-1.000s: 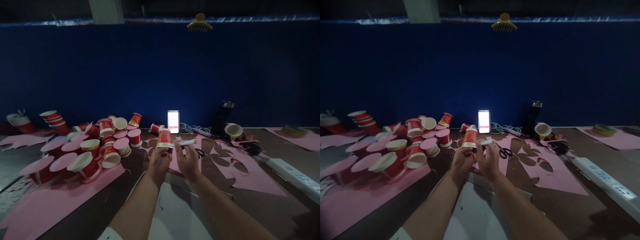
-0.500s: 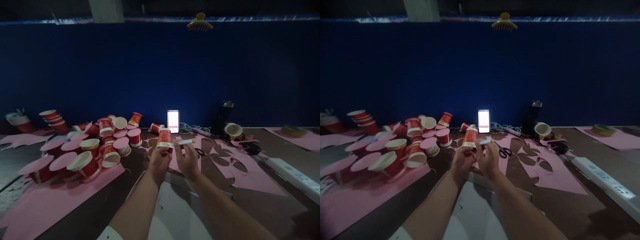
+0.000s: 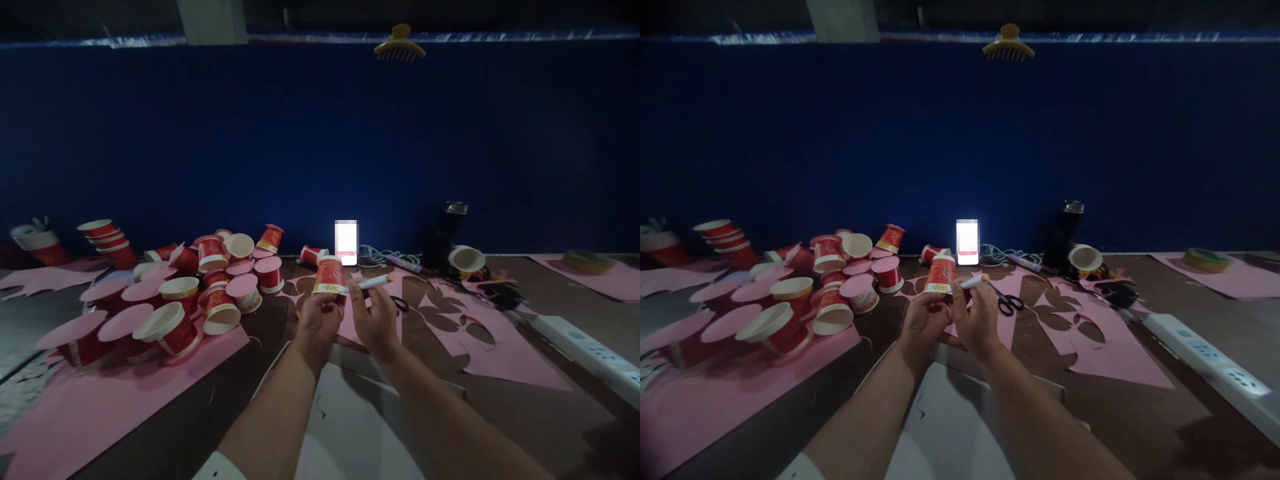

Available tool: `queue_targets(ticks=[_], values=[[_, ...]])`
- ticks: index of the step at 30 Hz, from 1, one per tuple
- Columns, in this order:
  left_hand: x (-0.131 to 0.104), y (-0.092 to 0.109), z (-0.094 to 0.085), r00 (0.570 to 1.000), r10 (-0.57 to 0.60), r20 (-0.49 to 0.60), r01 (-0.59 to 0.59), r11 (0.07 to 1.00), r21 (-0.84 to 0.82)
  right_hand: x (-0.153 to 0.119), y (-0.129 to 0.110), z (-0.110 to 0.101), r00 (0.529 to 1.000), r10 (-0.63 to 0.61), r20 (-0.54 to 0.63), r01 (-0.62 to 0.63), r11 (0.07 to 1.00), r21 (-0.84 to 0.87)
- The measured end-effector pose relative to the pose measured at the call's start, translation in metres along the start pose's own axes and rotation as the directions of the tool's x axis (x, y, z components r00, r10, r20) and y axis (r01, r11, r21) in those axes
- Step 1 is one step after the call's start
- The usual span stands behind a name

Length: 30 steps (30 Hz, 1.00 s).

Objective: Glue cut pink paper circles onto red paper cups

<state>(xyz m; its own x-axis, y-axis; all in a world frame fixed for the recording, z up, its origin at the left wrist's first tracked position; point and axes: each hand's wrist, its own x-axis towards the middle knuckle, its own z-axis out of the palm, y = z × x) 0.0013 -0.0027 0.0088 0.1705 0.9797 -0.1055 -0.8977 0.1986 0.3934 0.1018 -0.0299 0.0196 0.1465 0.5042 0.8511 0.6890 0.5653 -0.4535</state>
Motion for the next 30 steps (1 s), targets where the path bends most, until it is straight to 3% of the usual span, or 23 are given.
queue_targets(ticks=[7, 23, 30], values=[[-0.0004, 0.0025, -0.0016, 1.000, -0.007, 0.010, 0.007, 1.000, -0.026, 0.0004, -0.0017, -0.0024, 0.996, 0.066, -0.058, -0.062, 0.996, 0.062], [-0.0014, 0.0013, 0.0024, 0.997, 0.014, -0.076, -0.016, 0.999, -0.028, 0.0005, 0.0019, 0.0000, 0.999, 0.027, -0.040, -0.029, 0.999, -0.039], [-0.0029, 0.0022, 0.0047, 0.999, 0.008, -0.045, -0.010, 0.999, -0.047, 0.0007, 0.0016, 0.0003, 0.999, 0.000, -0.034, 0.000, 1.000, -0.015]])
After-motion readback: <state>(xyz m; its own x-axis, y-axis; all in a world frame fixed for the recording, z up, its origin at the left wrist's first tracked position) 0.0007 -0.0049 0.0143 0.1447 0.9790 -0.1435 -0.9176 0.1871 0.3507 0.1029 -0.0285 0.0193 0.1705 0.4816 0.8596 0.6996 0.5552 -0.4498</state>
